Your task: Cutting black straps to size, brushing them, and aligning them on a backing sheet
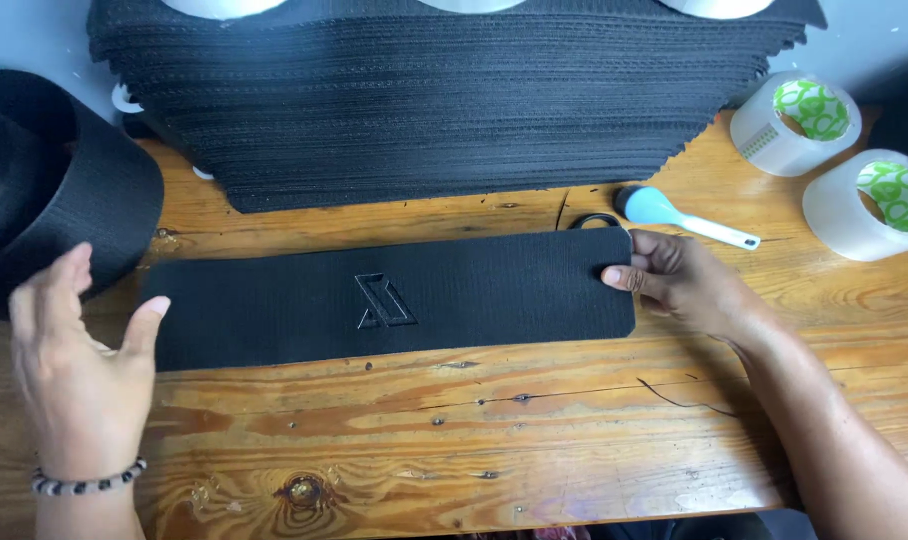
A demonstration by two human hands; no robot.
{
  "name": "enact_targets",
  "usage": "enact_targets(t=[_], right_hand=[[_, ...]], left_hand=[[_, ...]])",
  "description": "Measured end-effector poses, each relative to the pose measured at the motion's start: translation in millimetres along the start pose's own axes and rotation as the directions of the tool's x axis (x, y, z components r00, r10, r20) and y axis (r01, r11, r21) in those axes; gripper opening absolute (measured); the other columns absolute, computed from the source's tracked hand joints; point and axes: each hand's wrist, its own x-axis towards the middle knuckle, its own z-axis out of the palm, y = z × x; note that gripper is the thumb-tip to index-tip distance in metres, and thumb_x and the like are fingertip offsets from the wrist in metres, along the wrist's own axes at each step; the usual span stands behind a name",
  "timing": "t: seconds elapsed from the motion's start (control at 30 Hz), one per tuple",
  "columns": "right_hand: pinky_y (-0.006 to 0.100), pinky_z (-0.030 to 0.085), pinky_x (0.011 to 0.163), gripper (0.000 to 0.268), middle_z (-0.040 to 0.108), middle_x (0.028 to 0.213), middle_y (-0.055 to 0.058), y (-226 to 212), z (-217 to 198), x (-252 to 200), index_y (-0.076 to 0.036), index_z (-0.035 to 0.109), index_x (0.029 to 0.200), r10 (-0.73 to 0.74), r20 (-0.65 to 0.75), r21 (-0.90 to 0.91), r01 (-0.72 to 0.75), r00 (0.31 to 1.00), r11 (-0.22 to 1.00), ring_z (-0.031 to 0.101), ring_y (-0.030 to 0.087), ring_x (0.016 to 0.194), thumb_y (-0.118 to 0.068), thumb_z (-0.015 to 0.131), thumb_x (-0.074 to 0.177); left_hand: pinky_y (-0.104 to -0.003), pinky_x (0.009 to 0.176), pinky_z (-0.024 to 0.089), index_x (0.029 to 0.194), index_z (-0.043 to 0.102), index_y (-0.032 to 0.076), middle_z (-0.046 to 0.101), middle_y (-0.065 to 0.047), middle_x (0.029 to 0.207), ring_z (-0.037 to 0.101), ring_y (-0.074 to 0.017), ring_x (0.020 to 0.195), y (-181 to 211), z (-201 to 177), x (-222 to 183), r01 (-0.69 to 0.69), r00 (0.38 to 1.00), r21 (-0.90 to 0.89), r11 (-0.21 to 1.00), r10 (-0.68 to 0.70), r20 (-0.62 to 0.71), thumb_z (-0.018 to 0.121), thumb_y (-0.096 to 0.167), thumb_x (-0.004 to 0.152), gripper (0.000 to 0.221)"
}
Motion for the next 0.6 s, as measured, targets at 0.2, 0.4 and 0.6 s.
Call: enact_targets(t=[0.2,0.4,0.6], right_hand=[[0.022,0.019,0.044,0.025,0.044,0.061,-0.006,-3.8,27.0,0.3,-0.014,0.056,0.078,0.058,-0.018,-0.059,-0.059,0.998,0.997,0.032,0.005,0.05,-0.022,0.071,0.097],[0.021,0.045,0.039,0.015,0.073,0.068,0.007,63.1,16.8,10.0,0.004,0.067,0.106,0.095,-0.01,0.067,-0.094,0.995,0.993,0.056,0.011,0.044,-0.003,0.072,0.093],[0.027,0.055,0.042,0.022,0.075,0.07,0.013,16.7,39.6,-4.4,0.005,0.068,0.111,0.065,0.068,0.024,-0.067,0.996,0.997,0.066,0.017,0.048,0.0,0.071,0.09]], left_hand=[[-0.047,0.113,0.042,0.147,0.05,0.0,0.059,-0.024,0.139,0.056,-0.0383,0.129,97.5,11.5,41.0,-0.244,0.928,-0.324,0.914,0.317,0.196,0.065,0.035,0.097,0.063],[-0.052,0.096,0.049,0.147,0.052,0.01,0.058,-0.018,0.131,0.062,-0.0405,0.118,123.1,104.7,27.7,-0.313,0.804,-0.347,0.884,0.441,0.399,0.062,0.044,0.098,0.061],[-0.047,0.089,0.053,0.117,0.069,0.009,0.061,-0.012,0.107,0.067,-0.0342,0.103,106.1,109.0,34.6,-0.207,0.835,-0.439,0.874,0.392,0.386,0.067,0.047,0.097,0.043]])
